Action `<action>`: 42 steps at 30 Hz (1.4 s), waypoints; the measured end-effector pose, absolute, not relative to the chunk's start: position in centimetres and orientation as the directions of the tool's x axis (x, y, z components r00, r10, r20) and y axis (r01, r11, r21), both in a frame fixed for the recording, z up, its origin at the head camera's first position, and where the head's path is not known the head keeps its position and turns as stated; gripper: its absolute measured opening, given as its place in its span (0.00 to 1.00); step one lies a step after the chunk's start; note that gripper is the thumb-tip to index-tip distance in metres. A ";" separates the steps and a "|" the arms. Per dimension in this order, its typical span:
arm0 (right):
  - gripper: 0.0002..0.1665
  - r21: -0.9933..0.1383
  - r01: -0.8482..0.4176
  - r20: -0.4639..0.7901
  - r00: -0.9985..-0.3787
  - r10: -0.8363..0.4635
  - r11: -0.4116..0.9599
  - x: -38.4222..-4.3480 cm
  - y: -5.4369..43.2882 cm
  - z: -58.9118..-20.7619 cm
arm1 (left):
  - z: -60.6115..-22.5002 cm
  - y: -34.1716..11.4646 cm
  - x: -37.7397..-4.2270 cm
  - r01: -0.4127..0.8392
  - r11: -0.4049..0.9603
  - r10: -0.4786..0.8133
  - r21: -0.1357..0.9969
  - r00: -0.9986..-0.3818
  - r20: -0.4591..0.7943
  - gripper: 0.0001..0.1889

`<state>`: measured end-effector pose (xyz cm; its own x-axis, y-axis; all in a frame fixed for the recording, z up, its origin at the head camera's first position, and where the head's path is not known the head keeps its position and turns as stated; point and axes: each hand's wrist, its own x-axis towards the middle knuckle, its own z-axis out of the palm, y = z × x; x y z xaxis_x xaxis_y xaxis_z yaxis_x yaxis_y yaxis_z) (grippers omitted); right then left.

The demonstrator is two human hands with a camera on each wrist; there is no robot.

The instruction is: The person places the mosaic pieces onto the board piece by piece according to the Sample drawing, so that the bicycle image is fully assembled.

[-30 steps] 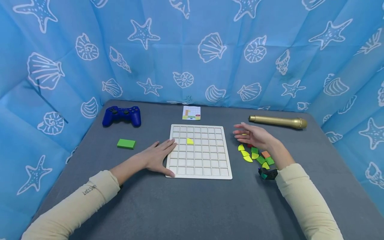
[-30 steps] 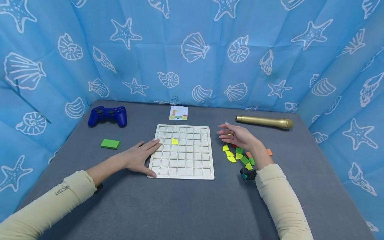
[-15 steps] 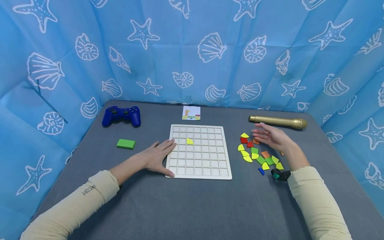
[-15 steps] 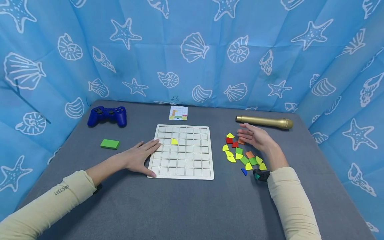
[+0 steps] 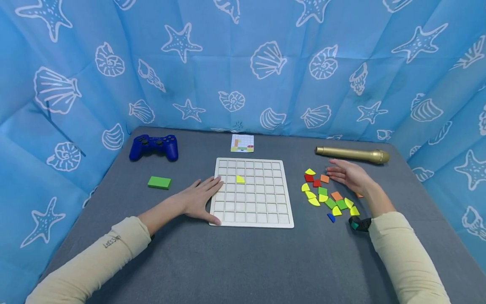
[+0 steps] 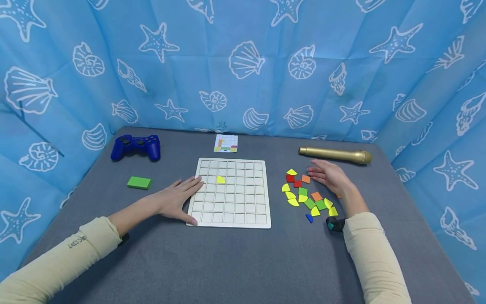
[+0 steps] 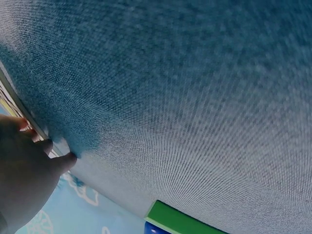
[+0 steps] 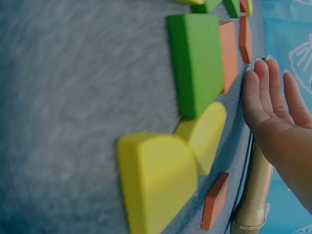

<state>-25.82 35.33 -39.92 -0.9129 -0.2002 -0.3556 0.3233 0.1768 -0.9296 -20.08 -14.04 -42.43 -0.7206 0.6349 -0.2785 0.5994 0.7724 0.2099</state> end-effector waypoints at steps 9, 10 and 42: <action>0.38 -0.880 0.223 -0.322 -0.929 -0.182 0.418 -25.5 34.3 -40.0 | -42.4 -14.1 -20.0 0.599 0.768 0.641 0.227 -0.716 -0.277 0.63; 0.36 -0.876 0.217 -0.319 -0.930 -0.180 0.432 -25.5 34.2 -40.0 | -42.4 -14.2 -20.0 0.601 0.765 0.643 0.231 -0.715 -0.274 0.62; 0.29 -0.692 -0.126 -0.131 -0.946 -0.295 0.711 -25.1 34.3 -41.3 | -42.2 -14.3 -19.8 0.611 0.752 0.659 0.248 -0.699 -0.277 0.56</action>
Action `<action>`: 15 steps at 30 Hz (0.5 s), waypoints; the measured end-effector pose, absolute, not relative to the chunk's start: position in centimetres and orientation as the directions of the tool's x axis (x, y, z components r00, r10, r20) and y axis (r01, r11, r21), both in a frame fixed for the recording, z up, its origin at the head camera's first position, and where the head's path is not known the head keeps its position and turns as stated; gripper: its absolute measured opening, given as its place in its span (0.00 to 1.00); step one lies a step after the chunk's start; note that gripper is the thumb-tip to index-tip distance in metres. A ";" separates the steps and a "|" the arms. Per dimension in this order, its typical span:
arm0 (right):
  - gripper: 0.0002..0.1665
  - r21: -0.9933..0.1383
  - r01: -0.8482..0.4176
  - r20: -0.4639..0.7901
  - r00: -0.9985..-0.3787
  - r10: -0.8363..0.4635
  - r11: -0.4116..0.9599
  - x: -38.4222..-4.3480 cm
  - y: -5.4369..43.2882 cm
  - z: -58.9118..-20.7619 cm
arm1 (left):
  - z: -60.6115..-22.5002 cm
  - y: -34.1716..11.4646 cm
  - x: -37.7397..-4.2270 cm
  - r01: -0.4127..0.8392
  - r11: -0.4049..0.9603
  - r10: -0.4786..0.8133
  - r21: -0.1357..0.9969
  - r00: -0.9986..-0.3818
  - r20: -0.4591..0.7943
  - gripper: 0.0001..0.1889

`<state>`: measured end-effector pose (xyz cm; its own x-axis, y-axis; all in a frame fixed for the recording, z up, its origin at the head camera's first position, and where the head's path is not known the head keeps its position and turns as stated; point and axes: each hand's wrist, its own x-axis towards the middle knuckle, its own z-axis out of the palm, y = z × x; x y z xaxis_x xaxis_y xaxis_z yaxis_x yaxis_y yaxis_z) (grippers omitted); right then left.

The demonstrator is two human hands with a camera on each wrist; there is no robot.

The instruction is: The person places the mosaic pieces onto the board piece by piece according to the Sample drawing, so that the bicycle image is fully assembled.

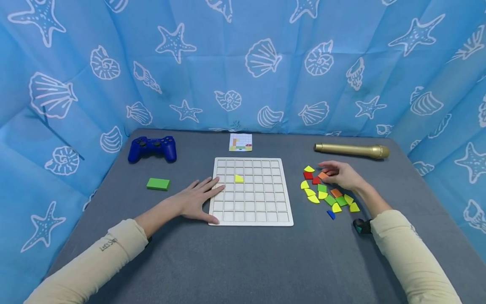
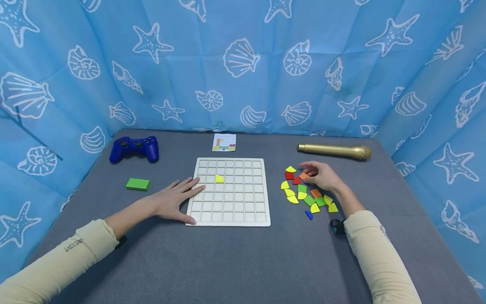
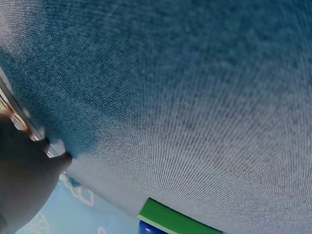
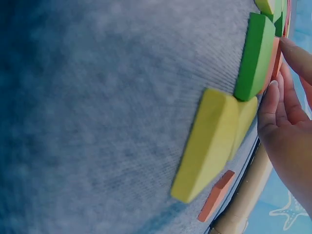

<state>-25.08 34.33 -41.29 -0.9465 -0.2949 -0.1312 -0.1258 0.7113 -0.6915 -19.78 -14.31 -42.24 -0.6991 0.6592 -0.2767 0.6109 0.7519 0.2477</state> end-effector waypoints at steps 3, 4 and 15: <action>0.29 -0.680 -0.120 -0.135 -0.949 -0.284 0.724 -25.2 34.4 -41.3 | -42.2 -14.3 -19.8 0.606 0.757 0.654 0.246 -0.702 -0.282 0.56; 0.29 -0.675 -0.112 -0.142 -0.950 -0.277 0.729 -25.2 34.4 -41.3 | -42.1 -14.2 -19.8 0.603 0.759 0.652 0.246 -0.704 -0.284 0.57; 0.23 -0.630 -0.009 -0.206 -0.962 -0.179 0.776 -25.2 34.6 -40.7 | -42.2 -14.2 -19.9 0.595 0.765 0.644 0.248 -0.707 -0.292 0.57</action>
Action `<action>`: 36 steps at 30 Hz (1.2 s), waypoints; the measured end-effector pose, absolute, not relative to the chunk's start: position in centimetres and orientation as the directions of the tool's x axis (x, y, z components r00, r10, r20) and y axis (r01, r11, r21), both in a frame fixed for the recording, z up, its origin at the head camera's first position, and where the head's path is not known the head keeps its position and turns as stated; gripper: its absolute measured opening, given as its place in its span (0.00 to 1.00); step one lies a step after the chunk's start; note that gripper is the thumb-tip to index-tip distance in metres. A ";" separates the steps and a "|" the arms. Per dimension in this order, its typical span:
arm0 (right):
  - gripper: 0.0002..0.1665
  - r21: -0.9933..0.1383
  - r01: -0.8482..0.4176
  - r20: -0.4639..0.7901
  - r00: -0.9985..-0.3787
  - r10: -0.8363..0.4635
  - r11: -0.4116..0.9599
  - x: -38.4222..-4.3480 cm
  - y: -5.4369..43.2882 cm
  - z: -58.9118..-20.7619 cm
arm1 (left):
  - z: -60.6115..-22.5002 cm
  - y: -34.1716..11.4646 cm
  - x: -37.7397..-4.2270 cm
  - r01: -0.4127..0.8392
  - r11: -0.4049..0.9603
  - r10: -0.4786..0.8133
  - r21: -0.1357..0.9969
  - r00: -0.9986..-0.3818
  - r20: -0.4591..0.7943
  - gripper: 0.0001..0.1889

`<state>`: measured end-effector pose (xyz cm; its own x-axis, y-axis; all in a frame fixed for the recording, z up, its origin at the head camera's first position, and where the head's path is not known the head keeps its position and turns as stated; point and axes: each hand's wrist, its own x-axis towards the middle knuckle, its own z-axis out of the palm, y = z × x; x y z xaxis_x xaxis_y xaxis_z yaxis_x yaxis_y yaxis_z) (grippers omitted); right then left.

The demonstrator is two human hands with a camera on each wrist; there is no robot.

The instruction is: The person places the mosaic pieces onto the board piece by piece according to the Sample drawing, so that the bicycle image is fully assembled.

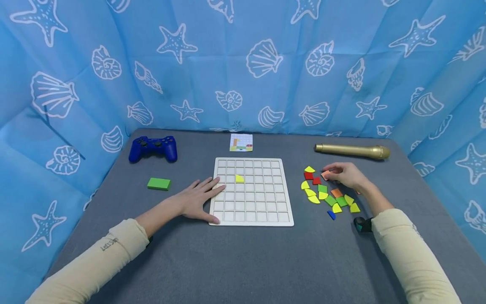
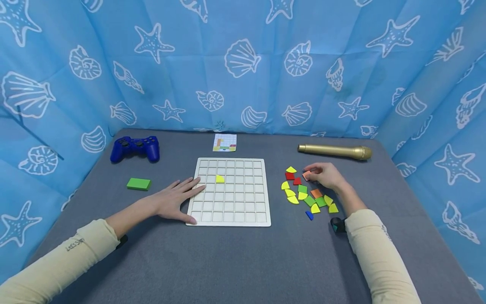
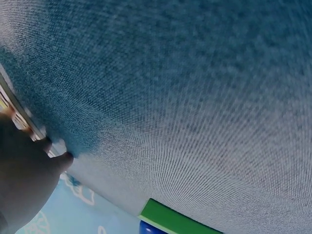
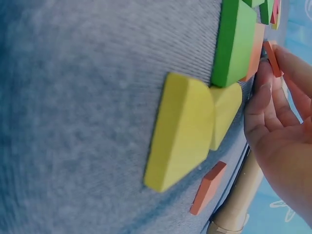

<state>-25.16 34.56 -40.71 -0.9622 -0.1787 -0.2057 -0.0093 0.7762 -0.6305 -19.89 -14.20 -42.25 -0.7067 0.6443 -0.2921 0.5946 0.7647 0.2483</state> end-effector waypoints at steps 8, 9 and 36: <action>0.26 -0.718 0.125 -0.262 -0.960 -0.101 0.685 -25.2 34.6 -40.3 | -42.4 -14.3 -19.9 0.600 0.761 0.648 0.246 -0.707 -0.283 0.57; 0.26 -0.736 0.144 -0.272 -0.958 -0.094 0.661 -25.2 34.6 -40.1 | -42.4 -14.3 -19.9 0.600 0.762 0.648 0.244 -0.707 -0.283 0.57; 0.25 -0.855 0.179 -0.307 -0.931 -0.196 0.487 -25.8 28.6 -40.0 | -42.6 -14.4 -19.9 0.602 0.760 0.650 0.244 -0.707 -0.279 0.57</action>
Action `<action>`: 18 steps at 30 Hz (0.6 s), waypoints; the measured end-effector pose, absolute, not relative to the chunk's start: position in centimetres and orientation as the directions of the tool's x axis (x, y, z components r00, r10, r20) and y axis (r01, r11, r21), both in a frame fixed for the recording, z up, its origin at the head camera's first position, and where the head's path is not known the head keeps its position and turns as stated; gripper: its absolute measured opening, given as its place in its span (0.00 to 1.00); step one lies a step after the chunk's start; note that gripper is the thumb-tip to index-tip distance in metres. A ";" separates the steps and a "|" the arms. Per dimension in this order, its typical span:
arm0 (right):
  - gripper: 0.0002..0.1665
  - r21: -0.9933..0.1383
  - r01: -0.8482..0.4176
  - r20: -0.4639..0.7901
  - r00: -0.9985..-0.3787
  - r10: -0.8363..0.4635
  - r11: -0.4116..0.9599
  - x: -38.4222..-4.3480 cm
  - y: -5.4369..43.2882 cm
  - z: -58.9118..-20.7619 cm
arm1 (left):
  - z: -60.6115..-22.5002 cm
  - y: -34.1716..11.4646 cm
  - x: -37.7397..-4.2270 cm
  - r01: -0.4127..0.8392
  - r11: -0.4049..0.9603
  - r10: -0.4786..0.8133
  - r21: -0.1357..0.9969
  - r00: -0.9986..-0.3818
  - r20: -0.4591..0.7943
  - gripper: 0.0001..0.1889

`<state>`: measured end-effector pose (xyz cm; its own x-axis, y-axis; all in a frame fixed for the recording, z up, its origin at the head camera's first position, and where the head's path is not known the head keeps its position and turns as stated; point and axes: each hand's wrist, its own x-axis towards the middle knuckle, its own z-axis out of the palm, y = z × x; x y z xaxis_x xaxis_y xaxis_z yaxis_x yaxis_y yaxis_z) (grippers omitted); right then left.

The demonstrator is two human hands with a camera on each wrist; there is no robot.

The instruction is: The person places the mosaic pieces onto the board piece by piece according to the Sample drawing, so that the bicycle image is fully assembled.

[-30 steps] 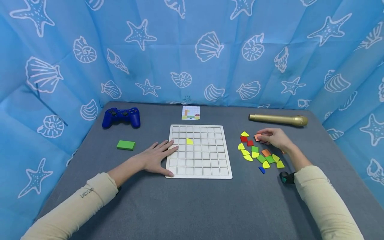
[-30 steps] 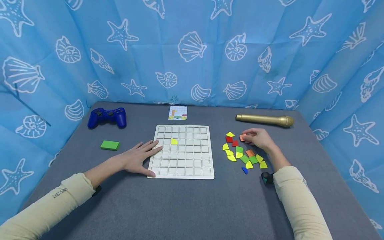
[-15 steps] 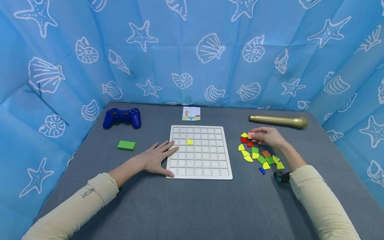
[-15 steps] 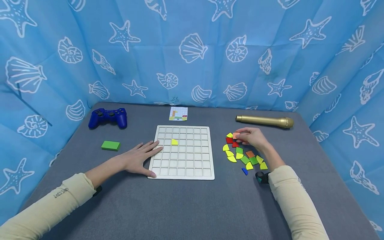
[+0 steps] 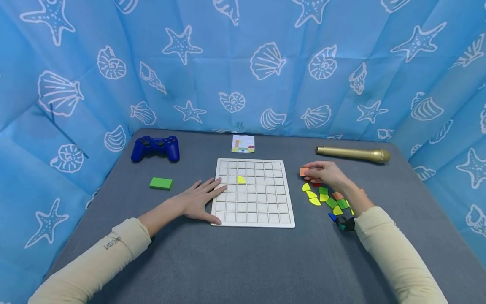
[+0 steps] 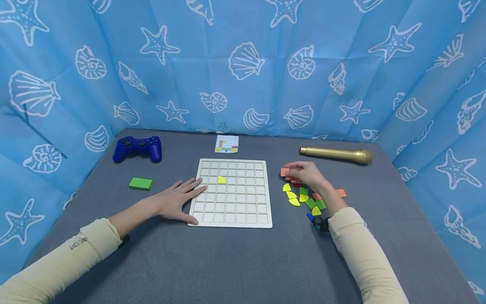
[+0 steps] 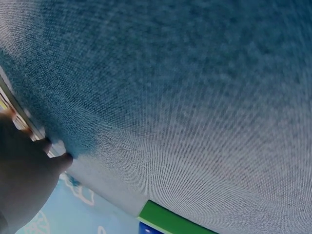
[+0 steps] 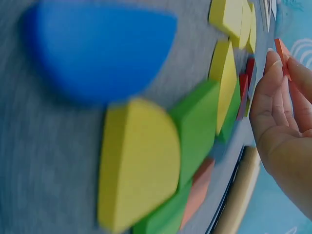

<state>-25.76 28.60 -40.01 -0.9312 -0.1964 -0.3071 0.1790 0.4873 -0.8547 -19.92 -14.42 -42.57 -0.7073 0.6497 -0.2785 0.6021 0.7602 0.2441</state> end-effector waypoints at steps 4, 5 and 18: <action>0.25 -0.855 0.195 -0.323 -0.925 -0.200 0.480 -25.9 27.4 -40.1 | -42.6 -14.4 -19.9 0.606 0.758 0.652 0.241 -0.706 -0.277 0.57; 0.25 -0.857 0.194 -0.323 -0.925 -0.203 0.477 -26.0 27.1 -40.1 | -42.6 -14.4 -19.9 0.605 0.759 0.651 0.240 -0.706 -0.277 0.57; 0.24 -0.901 0.204 -0.326 -0.901 -0.287 0.384 -26.7 22.2 -40.2 | -42.7 -14.5 -19.9 0.607 0.756 0.654 0.245 -0.706 -0.270 0.57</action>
<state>-26.67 22.23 -40.17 -0.9008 -0.2867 -0.3262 0.2038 0.3841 -0.9005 -19.87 -14.51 -42.66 -0.7063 0.6545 -0.2699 0.6068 0.7560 0.2454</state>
